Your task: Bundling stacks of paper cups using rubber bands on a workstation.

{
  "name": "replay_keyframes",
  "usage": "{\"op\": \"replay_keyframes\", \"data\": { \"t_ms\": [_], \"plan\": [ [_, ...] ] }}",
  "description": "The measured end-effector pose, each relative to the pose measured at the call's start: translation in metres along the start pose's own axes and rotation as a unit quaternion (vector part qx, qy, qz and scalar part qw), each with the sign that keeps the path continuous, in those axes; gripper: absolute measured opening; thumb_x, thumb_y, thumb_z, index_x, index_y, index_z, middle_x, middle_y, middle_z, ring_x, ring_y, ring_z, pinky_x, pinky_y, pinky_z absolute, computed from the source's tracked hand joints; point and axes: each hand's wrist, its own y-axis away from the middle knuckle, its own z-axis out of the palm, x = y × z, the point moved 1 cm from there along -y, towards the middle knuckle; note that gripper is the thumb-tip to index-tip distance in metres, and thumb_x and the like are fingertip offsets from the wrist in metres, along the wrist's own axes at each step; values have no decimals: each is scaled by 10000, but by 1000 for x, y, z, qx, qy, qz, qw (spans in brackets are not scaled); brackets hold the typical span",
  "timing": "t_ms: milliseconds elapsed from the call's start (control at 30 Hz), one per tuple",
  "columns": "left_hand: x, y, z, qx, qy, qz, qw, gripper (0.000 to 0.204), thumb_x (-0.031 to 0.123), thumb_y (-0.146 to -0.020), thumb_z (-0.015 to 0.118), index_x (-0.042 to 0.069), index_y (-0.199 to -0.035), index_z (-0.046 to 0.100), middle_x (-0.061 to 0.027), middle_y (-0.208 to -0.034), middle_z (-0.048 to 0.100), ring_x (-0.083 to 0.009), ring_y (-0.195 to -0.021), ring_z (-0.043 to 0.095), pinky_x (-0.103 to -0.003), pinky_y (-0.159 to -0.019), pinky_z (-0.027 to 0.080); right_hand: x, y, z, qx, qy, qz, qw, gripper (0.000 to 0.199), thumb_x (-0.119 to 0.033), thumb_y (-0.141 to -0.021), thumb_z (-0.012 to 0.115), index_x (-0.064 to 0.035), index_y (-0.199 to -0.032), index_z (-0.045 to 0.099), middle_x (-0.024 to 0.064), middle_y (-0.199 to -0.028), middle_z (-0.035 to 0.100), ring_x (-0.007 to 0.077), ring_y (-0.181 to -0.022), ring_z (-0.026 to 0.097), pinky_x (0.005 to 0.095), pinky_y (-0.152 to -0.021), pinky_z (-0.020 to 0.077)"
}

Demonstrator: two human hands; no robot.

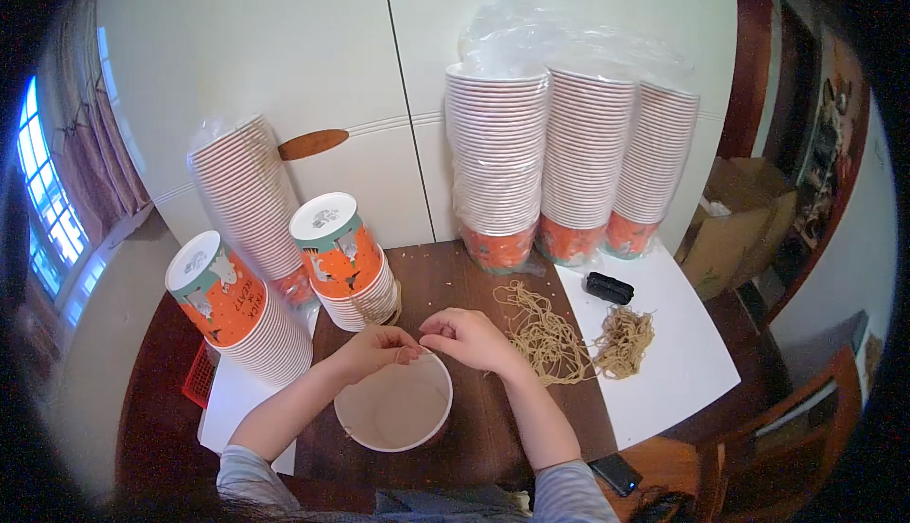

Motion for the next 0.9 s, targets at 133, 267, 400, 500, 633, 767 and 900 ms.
{"op": "replay_keyframes", "data": {
  "t_ms": [133,267,400,500,633,767,900],
  "plan": [
    [-2,0,-2,4,7,-2,1000,128,122,-823,594,12,-888,586,-43,-849,614,-96,-776,569,-220,-700,461,2,0,1,-97,63,-10,993,213,-203,-748,607,-36,-880,628,124,-771,621,236,-706,608,322,-641,478],
    [-4,-2,-2,3,44,-13,999,122,114,-827,586,15,-897,575,-54,-863,616,-107,-797,575,-228,-701,464,8,-2,4,-68,70,-18,995,175,-179,-737,596,-44,-843,626,125,-751,615,270,-705,604,340,-638,478],
    [-12,-6,-4,4,30,2,1000,112,121,-847,556,23,-901,551,-63,-861,624,-115,-812,576,-226,-707,448,6,0,-1,-64,106,-26,992,154,-178,-735,596,-40,-800,616,117,-741,609,261,-691,603,346,-623,475],
    [-8,-4,0,7,6,-10,1000,111,129,-861,532,30,-911,536,-60,-848,625,-104,-785,548,-222,-701,431,7,3,-5,-5,142,-37,989,123,-147,-724,620,-35,-775,607,99,-689,585,212,-627,588,303,-571,466],
    [1,0,4,17,35,-29,999,96,121,-864,520,37,-911,517,-56,-836,623,-80,-711,495,-207,-644,412,1,8,-12,7,147,-44,988,112,-151,-715,623,-45,-748,601,87,-667,568,203,-608,576,300,-556,460],
    [-6,-3,2,39,92,-63,993,88,113,-858,527,38,-900,508,-62,-848,623,-60,-665,462,-188,-581,383,-10,14,-11,-80,169,-91,978,105,-151,-696,625,-57,-733,599,64,-673,559,206,-627,574,300,-558,458],
    [-6,-3,3,55,153,-59,985,86,81,-819,585,63,-844,505,-38,-752,596,-52,-615,472,-168,-511,353,-14,17,3,-120,263,-144,946,78,-196,-691,618,-120,-707,611,14,-724,544,193,-767,533,323,-675,416]
  ]
}}
